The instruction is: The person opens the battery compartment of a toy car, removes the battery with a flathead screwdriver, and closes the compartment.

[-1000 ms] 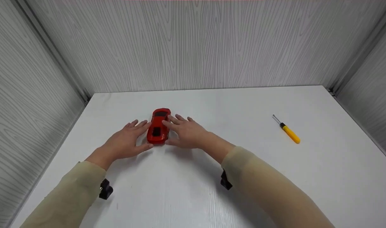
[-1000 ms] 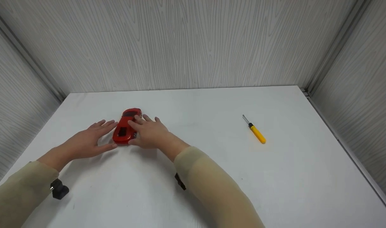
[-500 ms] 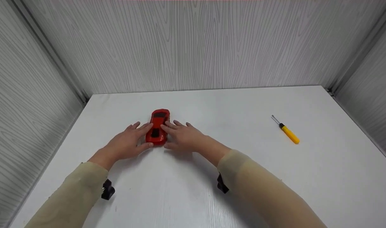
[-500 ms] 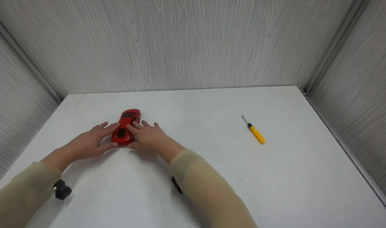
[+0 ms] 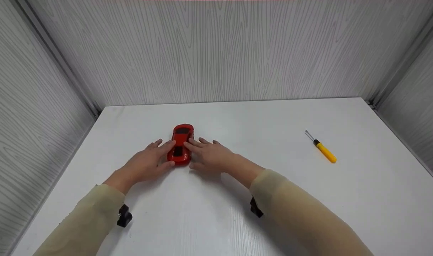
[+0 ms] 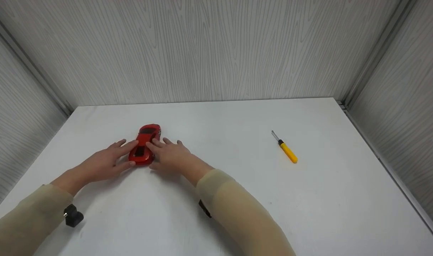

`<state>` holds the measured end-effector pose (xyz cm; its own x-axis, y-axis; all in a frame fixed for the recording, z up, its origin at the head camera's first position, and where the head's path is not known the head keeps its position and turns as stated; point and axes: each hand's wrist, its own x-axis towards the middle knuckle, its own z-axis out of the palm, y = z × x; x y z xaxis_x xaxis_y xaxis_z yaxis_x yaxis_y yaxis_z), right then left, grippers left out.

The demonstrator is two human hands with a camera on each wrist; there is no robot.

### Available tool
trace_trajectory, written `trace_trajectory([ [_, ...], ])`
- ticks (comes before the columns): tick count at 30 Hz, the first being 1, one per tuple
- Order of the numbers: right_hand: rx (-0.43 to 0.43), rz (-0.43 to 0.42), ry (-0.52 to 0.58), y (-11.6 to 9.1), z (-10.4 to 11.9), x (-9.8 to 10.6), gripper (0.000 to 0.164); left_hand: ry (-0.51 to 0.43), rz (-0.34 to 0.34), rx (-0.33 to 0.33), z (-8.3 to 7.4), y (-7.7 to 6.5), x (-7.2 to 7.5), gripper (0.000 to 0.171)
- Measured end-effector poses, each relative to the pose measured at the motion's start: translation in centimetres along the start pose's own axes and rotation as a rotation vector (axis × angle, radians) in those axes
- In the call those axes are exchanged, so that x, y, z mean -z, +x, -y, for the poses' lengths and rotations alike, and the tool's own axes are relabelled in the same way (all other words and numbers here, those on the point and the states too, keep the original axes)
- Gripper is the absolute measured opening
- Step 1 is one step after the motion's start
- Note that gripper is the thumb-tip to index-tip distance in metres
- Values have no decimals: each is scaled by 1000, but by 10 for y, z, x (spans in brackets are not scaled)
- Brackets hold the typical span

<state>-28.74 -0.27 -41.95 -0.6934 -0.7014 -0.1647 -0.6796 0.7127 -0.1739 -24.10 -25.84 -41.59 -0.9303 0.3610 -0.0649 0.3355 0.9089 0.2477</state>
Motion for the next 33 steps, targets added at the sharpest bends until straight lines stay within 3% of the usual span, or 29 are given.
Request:
trace_trajectory([
  [6, 8, 6, 15, -20, -13, -1, 81, 30, 0, -5, -17, 3, -6, 78],
  [15, 19, -3, 19, -61, -36, -4, 84, 64, 3, -49, -55, 10, -17, 78],
  [26, 9, -19, 24, -112, -55, -10, 88, 148, -10, -163, -101, 13, -30, 75],
  [33, -1, -25, 32, -140, -62, -14, 89, 178, -7, -173, -127, 11, -37, 75],
])
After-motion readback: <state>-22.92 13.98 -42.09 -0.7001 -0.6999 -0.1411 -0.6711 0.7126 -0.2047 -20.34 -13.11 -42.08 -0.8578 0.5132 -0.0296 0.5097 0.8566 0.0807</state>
